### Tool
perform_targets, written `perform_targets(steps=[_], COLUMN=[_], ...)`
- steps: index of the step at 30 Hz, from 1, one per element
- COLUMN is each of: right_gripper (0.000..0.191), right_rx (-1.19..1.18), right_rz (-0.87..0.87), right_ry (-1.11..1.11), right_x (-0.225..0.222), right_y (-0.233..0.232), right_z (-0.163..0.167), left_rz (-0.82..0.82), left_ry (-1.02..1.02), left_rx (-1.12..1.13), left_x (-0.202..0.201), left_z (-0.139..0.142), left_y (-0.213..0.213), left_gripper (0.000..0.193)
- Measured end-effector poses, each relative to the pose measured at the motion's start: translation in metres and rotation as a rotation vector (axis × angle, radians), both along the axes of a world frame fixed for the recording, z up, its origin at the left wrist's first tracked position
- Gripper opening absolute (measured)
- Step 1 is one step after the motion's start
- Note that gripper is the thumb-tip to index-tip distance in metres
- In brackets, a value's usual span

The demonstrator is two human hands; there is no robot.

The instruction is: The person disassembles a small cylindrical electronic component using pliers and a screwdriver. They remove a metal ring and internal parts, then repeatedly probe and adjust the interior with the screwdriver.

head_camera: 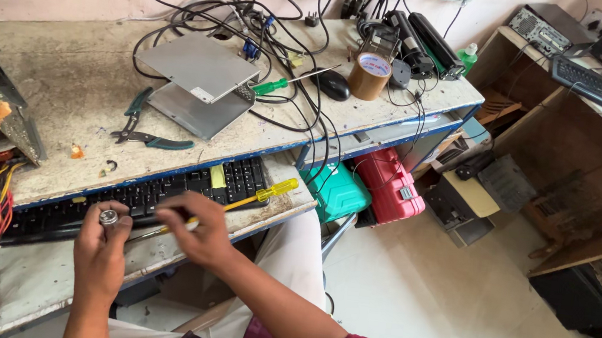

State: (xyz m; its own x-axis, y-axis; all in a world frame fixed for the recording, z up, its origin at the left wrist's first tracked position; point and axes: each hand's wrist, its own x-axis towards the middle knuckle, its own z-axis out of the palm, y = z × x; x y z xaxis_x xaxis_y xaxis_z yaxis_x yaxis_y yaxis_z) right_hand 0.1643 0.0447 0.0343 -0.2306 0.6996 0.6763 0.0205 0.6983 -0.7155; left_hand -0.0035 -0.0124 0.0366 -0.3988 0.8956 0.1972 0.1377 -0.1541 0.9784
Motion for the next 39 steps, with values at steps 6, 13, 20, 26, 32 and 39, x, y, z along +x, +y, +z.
perform_targets(steps=[6,13,20,26,32,39], right_gripper=[0.033,0.014,0.025,0.022,0.026,0.008], right_rx=[-0.013,0.361,-0.353,-0.148,0.004,0.017], right_rz=[-0.596,-0.967,-0.606,-0.624,-0.830,-0.757], right_ry=[0.445,-0.308,-0.692,-0.834,-0.882,-0.146], right_x=[0.116,0.254,0.291,0.288,0.274,0.279], right_y=[0.057,0.130,0.170,0.175,0.173,0.151], right_z=[-0.022,0.022,0.049,0.058,0.050,0.022], left_rz=[-0.078,-0.080,-0.063,-0.097,-0.111,-0.095], left_ry=[-0.090,0.096,0.245,0.173,0.155,0.129], left_rx=[0.070,0.046,0.148,0.219,0.214,0.246], left_x=[-0.002,0.006,0.015,0.023,0.025,0.029], left_z=[-0.007,0.005,0.010,0.015,0.021,0.022], left_y=[-0.001,-0.012,-0.015,-0.021,-0.022,-0.022], left_gripper=[0.011,0.026,0.037,0.039,0.037,0.034])
